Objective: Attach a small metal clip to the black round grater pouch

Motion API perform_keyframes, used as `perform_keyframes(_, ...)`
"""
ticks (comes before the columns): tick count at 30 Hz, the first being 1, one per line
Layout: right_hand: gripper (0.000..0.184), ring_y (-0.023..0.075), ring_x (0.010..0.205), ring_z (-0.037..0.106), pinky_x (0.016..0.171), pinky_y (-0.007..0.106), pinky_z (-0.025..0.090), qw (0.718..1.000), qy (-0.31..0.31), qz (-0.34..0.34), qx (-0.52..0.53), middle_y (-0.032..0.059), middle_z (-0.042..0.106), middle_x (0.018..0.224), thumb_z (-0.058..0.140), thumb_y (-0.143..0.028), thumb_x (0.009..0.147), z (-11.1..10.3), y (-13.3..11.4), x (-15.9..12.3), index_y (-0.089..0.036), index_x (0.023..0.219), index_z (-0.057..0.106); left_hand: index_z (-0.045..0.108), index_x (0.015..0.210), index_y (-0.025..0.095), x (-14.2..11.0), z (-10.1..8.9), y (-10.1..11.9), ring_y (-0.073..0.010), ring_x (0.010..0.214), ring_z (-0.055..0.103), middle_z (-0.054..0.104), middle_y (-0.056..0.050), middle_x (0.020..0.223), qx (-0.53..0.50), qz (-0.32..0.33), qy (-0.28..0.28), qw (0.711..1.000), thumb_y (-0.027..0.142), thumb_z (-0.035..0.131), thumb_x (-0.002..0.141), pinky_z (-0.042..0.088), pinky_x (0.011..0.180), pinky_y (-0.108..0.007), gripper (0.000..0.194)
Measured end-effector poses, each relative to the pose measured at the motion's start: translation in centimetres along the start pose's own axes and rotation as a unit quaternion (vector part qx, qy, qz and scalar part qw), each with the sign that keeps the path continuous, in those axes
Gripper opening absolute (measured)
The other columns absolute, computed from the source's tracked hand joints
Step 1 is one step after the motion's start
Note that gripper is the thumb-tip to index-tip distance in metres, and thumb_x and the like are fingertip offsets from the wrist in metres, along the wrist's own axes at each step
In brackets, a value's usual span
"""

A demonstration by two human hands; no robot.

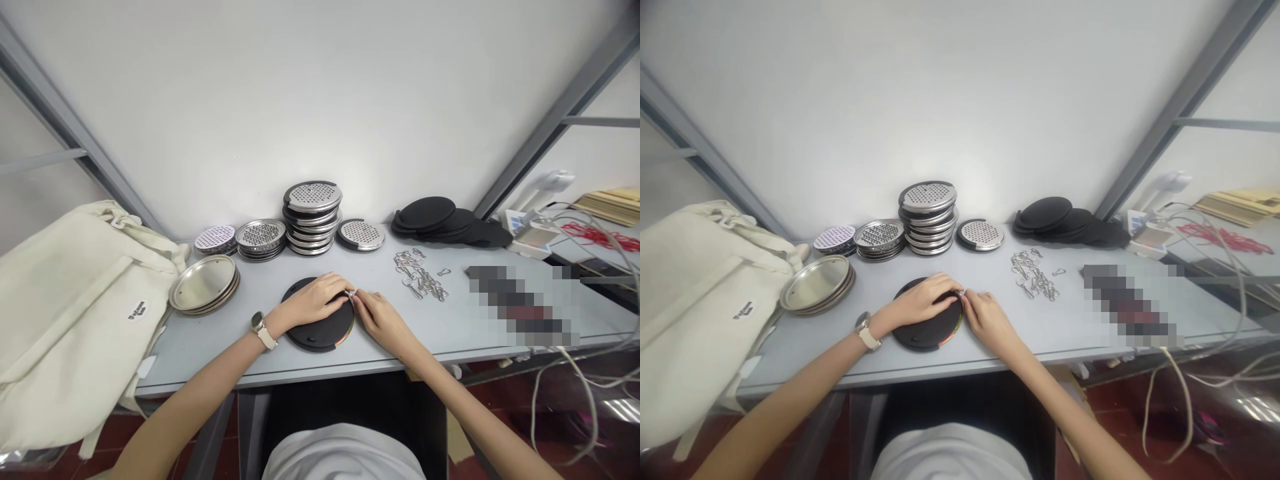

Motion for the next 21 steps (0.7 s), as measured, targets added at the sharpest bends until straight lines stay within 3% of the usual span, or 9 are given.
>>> perform_keyframes(3, 0.026, 0.0179, 0.062, 0.051, 0.062, 0.028, 0.037, 1.000, -0.005, 0.024, 0.019, 0.0010, 0.054, 0.064, 0.028, -0.025, 0.097, 0.1, 0.5, 0.4, -0.022, 0.075, 0.042, 0.052, 0.102, 0.018, 0.0, -0.1, -0.7, -0.0185, 0.093, 0.055, 0.058, -0.005, 0.097, 0.049, -0.035, 0.028, 0.998, 0.023, 0.051, 0.088, 0.044, 0.083, -0.032, 0.015)
perform_keyframes(6, 0.028, 0.0169, 0.060, 0.050, 0.062, 0.028, 0.036, 0.998, -0.015, 0.045, 0.043, -0.0006, 0.054, 0.063, 0.029, -0.027, 0.096, 0.2, 0.9, 0.8, -0.022, 0.072, 0.041, 0.050, 0.085, 0.018, -0.2, 0.0, -1.4, -0.0149, 0.071, 0.052, 0.054, 0.000, 0.077, 0.084, -0.081, 0.035, 0.993, 0.030, 0.056, 0.084, 0.042, 0.067, -0.028, 0.013)
perform_keyframes(11, 0.033, 0.0139, 0.056, 0.049, 0.067, 0.028, 0.038, 0.997, -0.027, 0.038, 0.068, -0.0031, 0.051, 0.058, 0.029, -0.029, 0.096, -0.1, 0.6, 0.8, -0.021, 0.066, 0.041, 0.047, 0.079, 0.018, -0.3, 0.3, -1.0, -0.0114, 0.064, 0.048, 0.052, 0.002, 0.073, 0.069, -0.064, 0.009, 0.995, 0.029, 0.054, 0.084, 0.038, 0.060, -0.024, 0.014)
perform_keyframes(15, 0.037, 0.0128, 0.054, 0.046, 0.066, 0.028, 0.038, 0.997, -0.032, 0.019, 0.069, -0.0038, 0.047, 0.055, 0.029, -0.030, 0.096, -0.1, 0.3, 0.5, -0.021, 0.063, 0.039, 0.050, 0.083, 0.018, -0.3, 0.0, -0.8, -0.0120, 0.067, 0.050, 0.053, 0.002, 0.075, 0.064, -0.065, 0.005, 0.996, 0.030, 0.055, 0.084, 0.039, 0.062, -0.024, 0.013)
perform_keyframes(21, 0.035, 0.0147, 0.059, 0.048, 0.068, 0.030, 0.039, 0.998, -0.027, -0.007, 0.057, -0.0012, 0.052, 0.058, 0.031, -0.027, 0.096, 0.1, 0.2, 0.4, -0.020, 0.066, 0.046, 0.056, 0.108, 0.019, -0.2, 0.0, -0.2, -0.0183, 0.094, 0.055, 0.057, -0.006, 0.101, 0.063, -0.012, 0.001, 0.998, 0.022, 0.050, 0.087, 0.044, 0.084, -0.031, 0.022)
Point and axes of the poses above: each hand's wrist, its own x-axis towards the middle knuckle, its own z-axis out of the palm, y = z × x, the point moved 6 cm from there along x, towards the middle knuckle
